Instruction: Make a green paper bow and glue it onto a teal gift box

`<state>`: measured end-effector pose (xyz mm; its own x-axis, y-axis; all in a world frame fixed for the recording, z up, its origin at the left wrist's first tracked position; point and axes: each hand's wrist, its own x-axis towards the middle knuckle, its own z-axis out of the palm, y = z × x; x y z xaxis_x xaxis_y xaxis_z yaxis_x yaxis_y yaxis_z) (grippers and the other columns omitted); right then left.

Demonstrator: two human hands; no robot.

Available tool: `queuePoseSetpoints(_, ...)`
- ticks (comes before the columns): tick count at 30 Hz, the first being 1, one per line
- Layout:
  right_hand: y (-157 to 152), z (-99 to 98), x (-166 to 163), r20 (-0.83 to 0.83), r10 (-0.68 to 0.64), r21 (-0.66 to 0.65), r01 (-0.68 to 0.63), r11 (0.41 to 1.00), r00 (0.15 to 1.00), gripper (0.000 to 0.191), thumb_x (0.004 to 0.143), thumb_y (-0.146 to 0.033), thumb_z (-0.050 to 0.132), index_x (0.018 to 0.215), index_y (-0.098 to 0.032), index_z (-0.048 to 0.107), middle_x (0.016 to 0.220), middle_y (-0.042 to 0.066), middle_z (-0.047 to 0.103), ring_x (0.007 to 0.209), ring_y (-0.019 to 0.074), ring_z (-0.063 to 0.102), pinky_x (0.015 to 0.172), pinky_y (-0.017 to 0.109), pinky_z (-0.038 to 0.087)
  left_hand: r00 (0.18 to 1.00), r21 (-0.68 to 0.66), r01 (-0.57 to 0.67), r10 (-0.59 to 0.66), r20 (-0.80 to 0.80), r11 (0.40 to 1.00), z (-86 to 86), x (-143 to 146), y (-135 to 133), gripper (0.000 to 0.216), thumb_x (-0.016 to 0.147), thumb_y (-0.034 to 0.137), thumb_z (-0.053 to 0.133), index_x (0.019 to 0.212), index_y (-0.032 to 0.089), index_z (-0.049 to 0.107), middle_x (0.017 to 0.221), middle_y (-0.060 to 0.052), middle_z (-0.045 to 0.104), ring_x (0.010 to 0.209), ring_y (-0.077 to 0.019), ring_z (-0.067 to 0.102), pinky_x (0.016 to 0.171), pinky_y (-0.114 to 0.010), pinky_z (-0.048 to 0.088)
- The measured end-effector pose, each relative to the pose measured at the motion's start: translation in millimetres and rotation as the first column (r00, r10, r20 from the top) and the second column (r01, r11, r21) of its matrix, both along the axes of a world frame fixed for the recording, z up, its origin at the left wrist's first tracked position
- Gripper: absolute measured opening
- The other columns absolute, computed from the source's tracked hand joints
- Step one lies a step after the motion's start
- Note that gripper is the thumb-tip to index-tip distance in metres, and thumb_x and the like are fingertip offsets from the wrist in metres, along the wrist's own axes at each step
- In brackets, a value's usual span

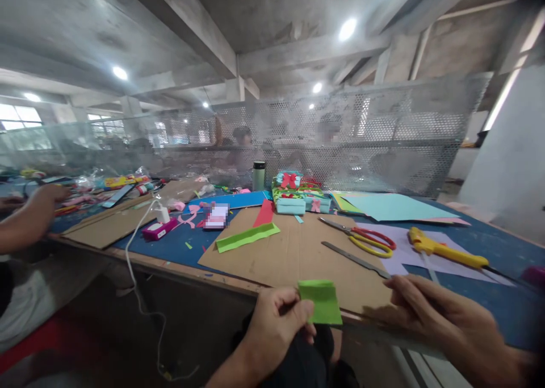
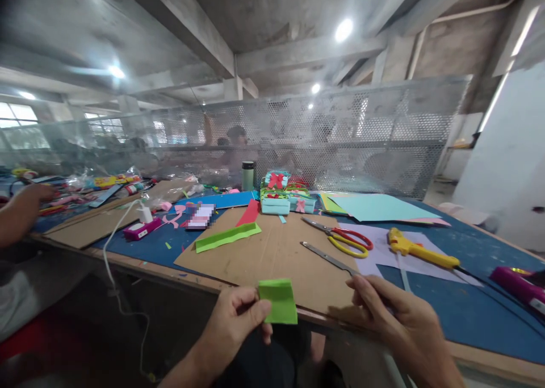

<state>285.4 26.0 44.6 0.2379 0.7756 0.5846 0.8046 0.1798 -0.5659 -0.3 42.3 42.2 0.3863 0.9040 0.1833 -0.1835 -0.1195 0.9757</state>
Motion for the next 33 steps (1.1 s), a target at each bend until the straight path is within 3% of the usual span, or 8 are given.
queuePoseSetpoints(3,27.5,-1.1,-2.4,-0.049,0.129,-0.107,-0.134,0.985,0.99,0.055,0.081,-0.07,0.052,0.073,-0.02,0.076,0.054,0.003,0.066,0.05,0.018,0.062,0.045,0.023,0.048,0.998,0.061,-0.04,0.038,0.041,0.997,22.2,4.9,26.1,0.04,0.079,0.052,0.069,0.071,0.012,0.065,0.058,-0.003,0.061,0.052,-0.0118,0.057,0.055,-0.023,0.047)
queuePoseSetpoints(6,34.4,-7.5,-1.2,-0.053,0.141,-0.096,-0.145,0.985,0.989,0.049,0.08,-0.065,0.056,0.074,-0.02,0.076,0.065,0.004,0.073,0.061,0.0215,0.068,0.054,0.025,0.052,0.994,0.158,-0.103,0.099,0.036,0.982,30.7,10.7,56.4,0.038,0.081,0.047,0.067,0.065,0.013,0.062,0.057,-0.003,0.062,0.051,-0.0105,0.057,0.055,-0.021,0.046)
queuePoseSetpoints(8,29.4,-7.4,-2.9,-0.039,0.156,-0.101,-0.16,0.982,0.987,0.047,0.084,-0.061,0.054,0.067,-0.02,0.071,0.06,0.003,0.069,0.057,0.0195,0.064,0.052,0.025,0.049,0.99,0.136,-0.144,0.143,0.015,0.98,27.1,14.6,73.4,0.038,0.078,0.047,0.069,0.06,0.014,0.058,0.056,-0.002,0.061,0.05,-0.0105,0.058,0.051,-0.02,0.045)
queuePoseSetpoints(12,18.6,-2.3,-11.4,-0.018,0.186,-0.073,-0.187,0.98,0.982,0.045,0.09,-0.052,0.049,0.062,-0.019,0.064,0.057,0.001,0.063,0.055,0.0156,0.058,0.053,0.023,0.045,0.988,-0.069,-0.152,0.153,0.009,0.986,8.1,19.8,92.5,0.042,0.067,0.051,0.075,0.061,0.016,0.054,0.055,-0.002,0.061,0.045,-0.012,0.057,0.042,-0.021,0.044)
queuePoseSetpoints(17,15.8,-8.1,-14.2,-0.009,0.181,-0.047,-0.182,0.982,0.983,0.04,0.093,-0.044,0.048,0.064,-0.02,0.062,0.059,0.0,0.061,0.057,0.0147,0.057,0.056,0.023,0.043,0.996,0.001,-0.094,0.094,-0.007,0.996,-0.6,16.4,92.3,0.039,0.071,0.047,0.075,0.06,0.014,0.056,0.057,-0.002,0.062,0.047,-0.0102,0.057,0.047,-0.02,0.046)
queuePoseSetpoints(22,14.0,-11.1,-13.0,-0.049,0.206,-0.05,-0.209,0.977,0.977,0.038,0.094,-0.045,0.049,0.071,-0.02,0.066,0.061,-0.001,0.062,0.055,0.0146,0.056,0.052,0.023,0.041,0.995,-0.036,-0.095,0.095,0.019,0.995,1.5,14.6,89.5,0.039,0.068,0.047,0.077,0.061,0.014,0.056,0.057,-0.002,0.062,0.046,-0.0103,0.057,0.046,-0.02,0.045)
queuePoseSetpoints(26,14.5,7.4,-4.8,-0.042,0.207,-0.059,-0.209,0.976,0.977,0.041,0.094,-0.047,0.049,0.069,-0.019,0.065,0.054,-0.002,0.058,0.051,0.0134,0.053,0.052,0.023,0.04,0.996,-0.021,-0.09,0.09,0.021,0.996,-0.8,14.0,90.8,0.038,0.069,0.046,0.076,0.062,0.014,0.056,0.057,-0.002,0.063,0.048,-0.0104,0.057,0.048,-0.021,0.047)
queuePoseSetpoints(33,47.0,41.1,33.7,0.069,-0.009,0.099,0.002,0.995,0.998,0.041,0.093,-0.049,0.049,0.072,-0.018,0.066,0.055,0.001,0.061,0.052,0.0159,0.056,0.053,0.025,0.042,0.995,-0.029,-0.077,0.079,0.06,0.997,0.5,15.3,90.3,0.042,0.068,0.05,0.077,0.061,0.014,0.055,0.055,-0.002,0.062,0.046,-0.0109,0.058,0.046,-0.02,0.045)
